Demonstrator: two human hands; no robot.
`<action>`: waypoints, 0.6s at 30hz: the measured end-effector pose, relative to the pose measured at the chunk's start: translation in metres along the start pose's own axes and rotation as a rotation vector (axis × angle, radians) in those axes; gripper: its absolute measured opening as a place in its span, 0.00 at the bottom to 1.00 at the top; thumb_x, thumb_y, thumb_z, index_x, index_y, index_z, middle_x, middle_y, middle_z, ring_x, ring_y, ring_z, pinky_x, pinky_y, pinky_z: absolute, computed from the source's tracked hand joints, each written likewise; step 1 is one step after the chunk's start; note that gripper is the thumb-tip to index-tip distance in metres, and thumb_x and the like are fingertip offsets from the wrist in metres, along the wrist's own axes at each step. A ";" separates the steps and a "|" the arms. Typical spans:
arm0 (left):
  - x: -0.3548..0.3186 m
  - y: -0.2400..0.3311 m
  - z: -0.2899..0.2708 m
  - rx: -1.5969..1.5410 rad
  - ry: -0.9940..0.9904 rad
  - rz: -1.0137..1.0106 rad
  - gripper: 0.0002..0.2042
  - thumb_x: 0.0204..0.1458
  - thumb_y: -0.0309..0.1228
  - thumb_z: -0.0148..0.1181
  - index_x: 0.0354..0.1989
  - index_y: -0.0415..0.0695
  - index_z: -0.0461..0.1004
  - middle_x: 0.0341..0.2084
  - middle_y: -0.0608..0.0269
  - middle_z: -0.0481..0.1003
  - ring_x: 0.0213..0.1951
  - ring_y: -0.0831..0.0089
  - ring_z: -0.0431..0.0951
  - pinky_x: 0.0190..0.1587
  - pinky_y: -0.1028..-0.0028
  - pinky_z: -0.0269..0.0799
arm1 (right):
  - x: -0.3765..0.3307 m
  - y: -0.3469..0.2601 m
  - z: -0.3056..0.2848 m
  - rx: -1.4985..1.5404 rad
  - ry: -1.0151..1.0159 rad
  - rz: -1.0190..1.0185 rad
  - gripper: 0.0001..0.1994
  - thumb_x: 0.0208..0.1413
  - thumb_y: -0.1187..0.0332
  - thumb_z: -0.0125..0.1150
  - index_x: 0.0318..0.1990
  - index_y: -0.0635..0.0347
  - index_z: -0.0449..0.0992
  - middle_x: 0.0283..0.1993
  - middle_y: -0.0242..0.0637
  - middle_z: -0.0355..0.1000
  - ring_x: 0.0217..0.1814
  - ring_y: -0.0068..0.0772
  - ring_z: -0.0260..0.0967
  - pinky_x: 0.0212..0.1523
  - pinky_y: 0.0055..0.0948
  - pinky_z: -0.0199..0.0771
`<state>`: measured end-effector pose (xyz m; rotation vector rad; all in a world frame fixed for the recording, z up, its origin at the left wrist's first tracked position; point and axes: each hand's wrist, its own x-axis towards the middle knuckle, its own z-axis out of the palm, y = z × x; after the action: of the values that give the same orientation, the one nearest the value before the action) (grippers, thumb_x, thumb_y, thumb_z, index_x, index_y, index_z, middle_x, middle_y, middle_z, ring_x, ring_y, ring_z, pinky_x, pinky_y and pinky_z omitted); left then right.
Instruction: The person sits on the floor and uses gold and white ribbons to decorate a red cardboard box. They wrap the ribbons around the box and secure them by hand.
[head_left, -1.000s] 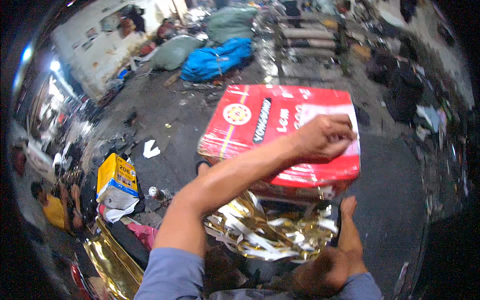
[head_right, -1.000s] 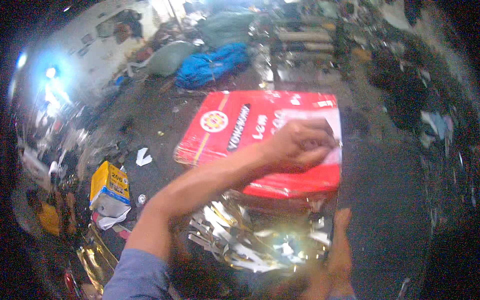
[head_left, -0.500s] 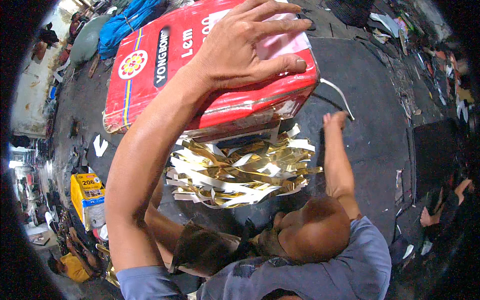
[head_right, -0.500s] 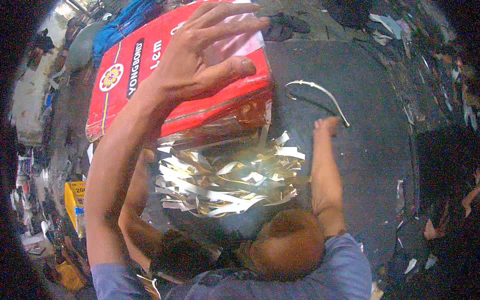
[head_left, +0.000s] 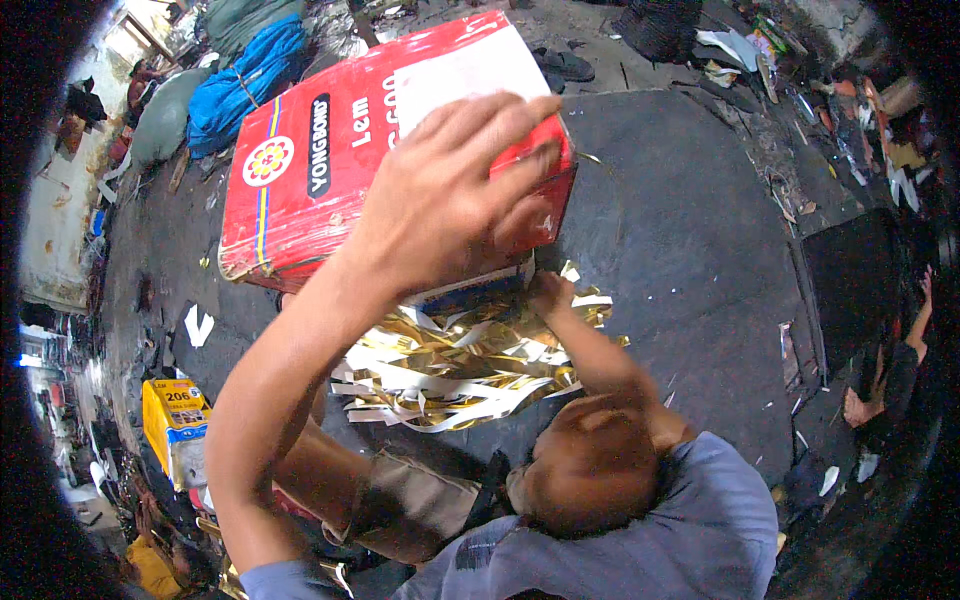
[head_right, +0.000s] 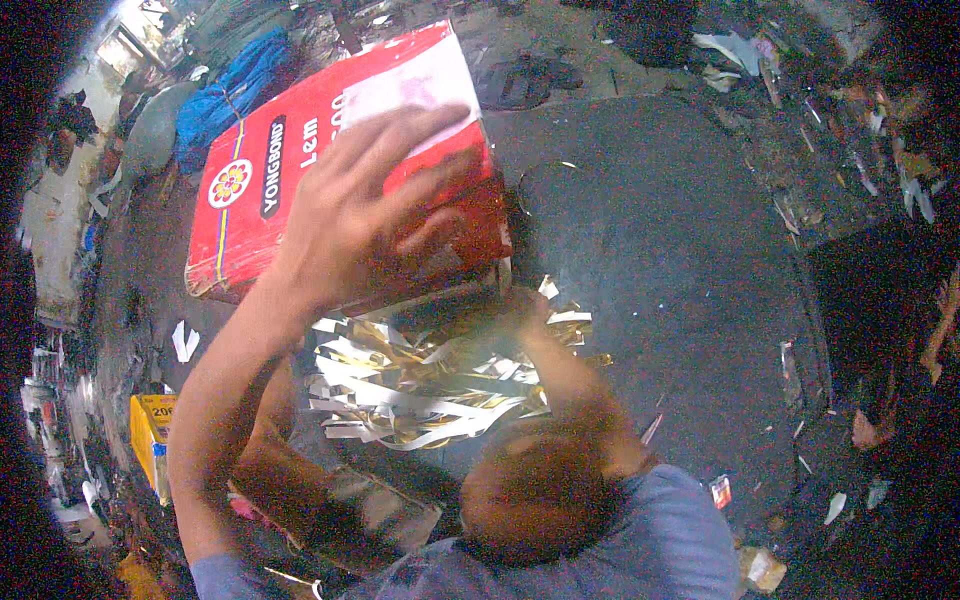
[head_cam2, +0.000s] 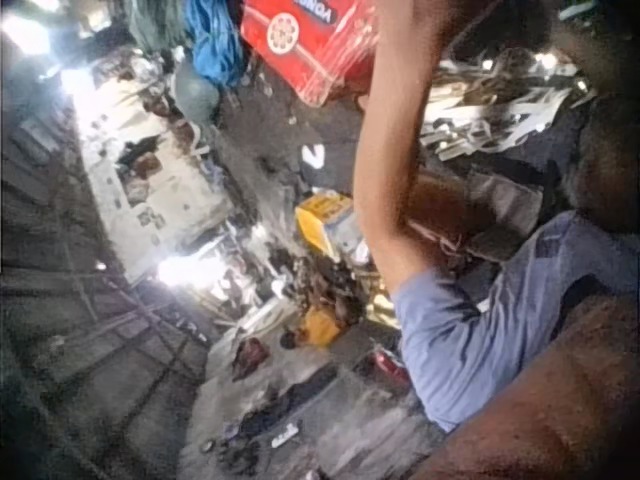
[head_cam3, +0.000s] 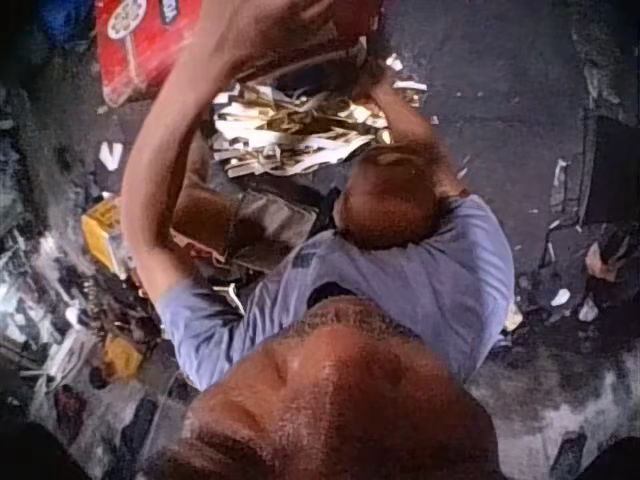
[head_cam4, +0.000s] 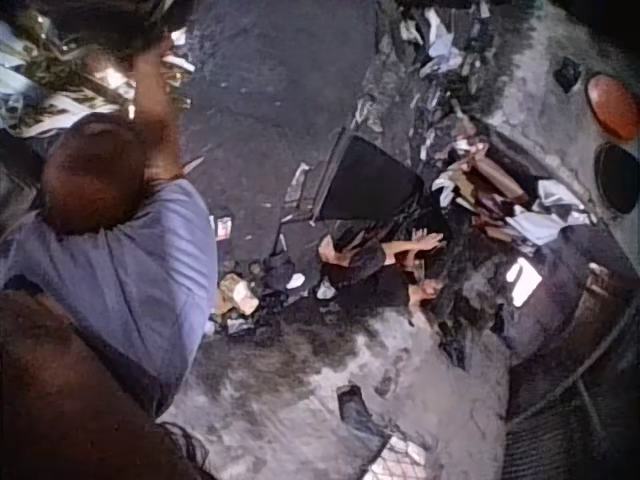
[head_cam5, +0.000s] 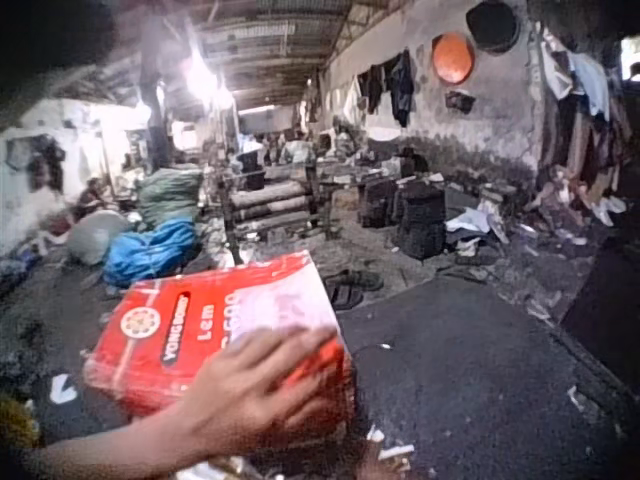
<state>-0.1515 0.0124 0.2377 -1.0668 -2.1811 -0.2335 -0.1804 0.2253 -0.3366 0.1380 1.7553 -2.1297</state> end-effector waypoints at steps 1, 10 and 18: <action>-0.008 0.010 -0.010 0.013 -0.043 -0.013 0.19 0.47 0.35 0.70 0.47 0.41 0.78 0.57 0.54 0.74 0.56 0.55 0.76 0.57 0.59 0.74 | -0.004 -0.001 0.010 -0.129 -0.010 -0.027 0.15 0.57 0.55 0.57 0.43 0.55 0.78 0.42 0.33 0.79 0.48 0.40 0.76 0.50 0.38 0.75; -0.041 0.061 -0.026 -0.182 -0.191 -0.108 0.22 0.49 0.34 0.67 0.52 0.39 0.76 0.57 0.49 0.73 0.58 0.51 0.74 0.59 0.59 0.72 | -0.016 -0.045 0.005 -0.887 0.389 -0.288 0.14 0.60 0.61 0.61 0.50 0.54 0.77 0.42 0.40 0.81 0.47 0.43 0.78 0.50 0.39 0.77; -0.048 0.103 -0.026 -0.533 -0.122 -0.169 0.26 0.54 0.34 0.65 0.63 0.43 0.70 0.54 0.50 0.73 0.52 0.53 0.78 0.54 0.60 0.77 | -0.202 -0.303 0.051 0.079 -0.047 -0.388 0.06 0.64 0.70 0.60 0.45 0.59 0.78 0.40 0.31 0.78 0.41 0.23 0.75 0.39 0.29 0.78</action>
<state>-0.0405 0.0380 0.2120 -1.1972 -2.3848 -0.8861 -0.0905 0.2668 0.0177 -0.2509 1.7862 -2.4472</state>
